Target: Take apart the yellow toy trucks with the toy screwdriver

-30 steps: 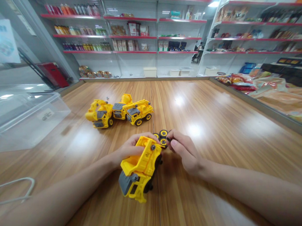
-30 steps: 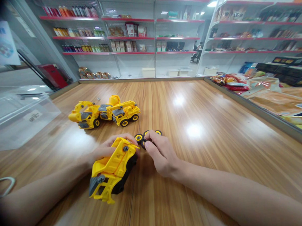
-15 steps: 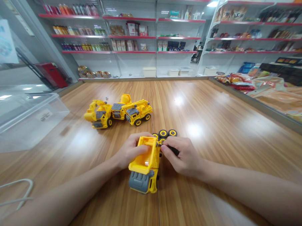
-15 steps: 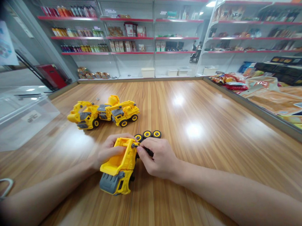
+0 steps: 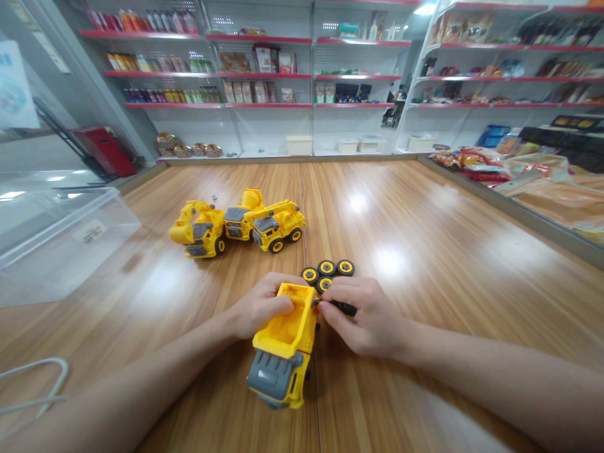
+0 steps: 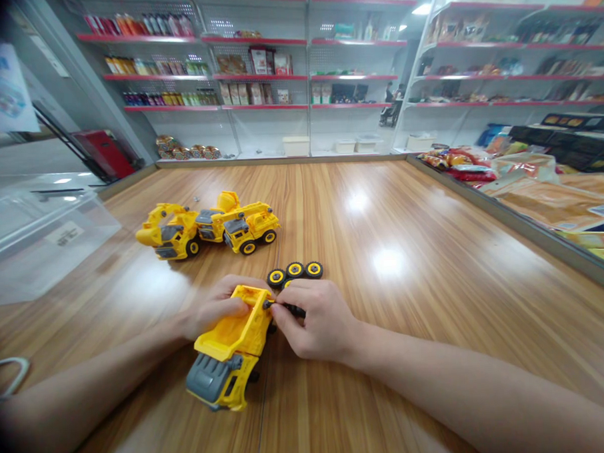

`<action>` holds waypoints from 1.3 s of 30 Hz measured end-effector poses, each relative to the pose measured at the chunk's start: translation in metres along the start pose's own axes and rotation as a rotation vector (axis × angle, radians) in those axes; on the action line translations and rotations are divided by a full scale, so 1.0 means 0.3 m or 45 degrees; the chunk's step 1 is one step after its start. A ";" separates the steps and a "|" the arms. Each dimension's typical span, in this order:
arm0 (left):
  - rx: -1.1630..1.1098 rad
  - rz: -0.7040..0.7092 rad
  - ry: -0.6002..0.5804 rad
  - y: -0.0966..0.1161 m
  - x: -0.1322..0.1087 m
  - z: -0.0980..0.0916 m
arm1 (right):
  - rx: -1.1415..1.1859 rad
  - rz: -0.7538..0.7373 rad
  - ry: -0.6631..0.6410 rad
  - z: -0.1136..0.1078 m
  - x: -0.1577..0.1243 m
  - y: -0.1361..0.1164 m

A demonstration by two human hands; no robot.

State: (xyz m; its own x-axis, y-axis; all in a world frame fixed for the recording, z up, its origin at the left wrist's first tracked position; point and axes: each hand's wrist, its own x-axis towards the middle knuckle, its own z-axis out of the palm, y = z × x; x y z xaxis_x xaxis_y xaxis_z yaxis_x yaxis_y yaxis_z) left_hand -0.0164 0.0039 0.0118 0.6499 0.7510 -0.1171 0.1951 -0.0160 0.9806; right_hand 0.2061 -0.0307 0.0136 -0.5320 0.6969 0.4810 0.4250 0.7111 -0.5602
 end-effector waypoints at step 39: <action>-0.270 0.022 0.043 0.010 0.002 0.013 | 0.031 -0.117 0.445 0.007 0.003 0.010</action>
State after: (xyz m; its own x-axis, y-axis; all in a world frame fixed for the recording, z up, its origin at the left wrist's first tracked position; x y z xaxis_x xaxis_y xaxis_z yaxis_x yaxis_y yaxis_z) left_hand -0.0126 0.0016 0.0141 0.6258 0.7738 -0.0983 0.0229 0.1077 0.9939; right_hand 0.2053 -0.0280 0.0109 -0.2829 0.6231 0.7292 0.3674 0.7727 -0.5177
